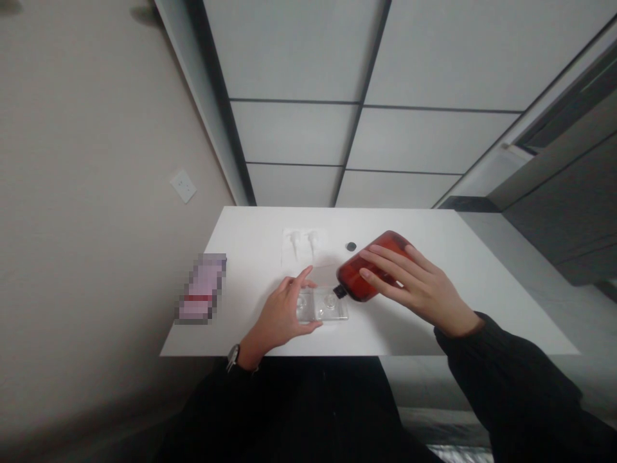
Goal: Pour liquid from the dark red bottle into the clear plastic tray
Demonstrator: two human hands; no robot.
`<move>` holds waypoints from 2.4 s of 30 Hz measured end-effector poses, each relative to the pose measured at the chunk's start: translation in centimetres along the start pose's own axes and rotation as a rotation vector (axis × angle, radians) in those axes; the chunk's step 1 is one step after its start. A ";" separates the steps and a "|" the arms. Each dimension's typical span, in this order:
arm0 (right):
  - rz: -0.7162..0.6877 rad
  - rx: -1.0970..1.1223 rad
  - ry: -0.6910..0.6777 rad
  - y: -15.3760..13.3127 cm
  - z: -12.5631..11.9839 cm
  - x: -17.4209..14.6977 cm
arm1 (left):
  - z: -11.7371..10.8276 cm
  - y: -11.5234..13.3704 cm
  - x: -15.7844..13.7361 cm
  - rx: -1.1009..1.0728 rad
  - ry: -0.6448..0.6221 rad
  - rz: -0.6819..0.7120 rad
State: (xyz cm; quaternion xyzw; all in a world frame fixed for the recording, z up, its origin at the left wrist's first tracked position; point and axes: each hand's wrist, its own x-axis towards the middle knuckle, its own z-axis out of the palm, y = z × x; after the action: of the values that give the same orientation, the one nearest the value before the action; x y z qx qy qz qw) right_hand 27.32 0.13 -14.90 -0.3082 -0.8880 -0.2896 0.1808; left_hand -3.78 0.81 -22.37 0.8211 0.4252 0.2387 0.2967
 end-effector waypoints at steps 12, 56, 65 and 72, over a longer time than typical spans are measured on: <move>-0.037 0.050 -0.040 -0.7 0.6 -0.1 | 0.0 0.2 0.1 0.004 0.009 -0.005; 0.029 0.081 -0.012 -1.6 1.5 -0.6 | 0.1 -0.1 0.0 0.007 0.018 0.015; 0.372 0.328 0.115 -4.0 4.8 -4.0 | 0.3 -0.2 0.0 0.012 0.037 0.002; 0.814 0.651 0.257 -6.9 5.8 -6.2 | 0.1 0.0 0.0 0.020 0.027 -0.009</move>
State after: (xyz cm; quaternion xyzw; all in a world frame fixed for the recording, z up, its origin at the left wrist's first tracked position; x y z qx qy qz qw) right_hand 26.64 -3.40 -25.24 -0.5175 -0.7113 0.0586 0.4720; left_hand -3.73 0.78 -22.45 0.8189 0.4351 0.2441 0.2837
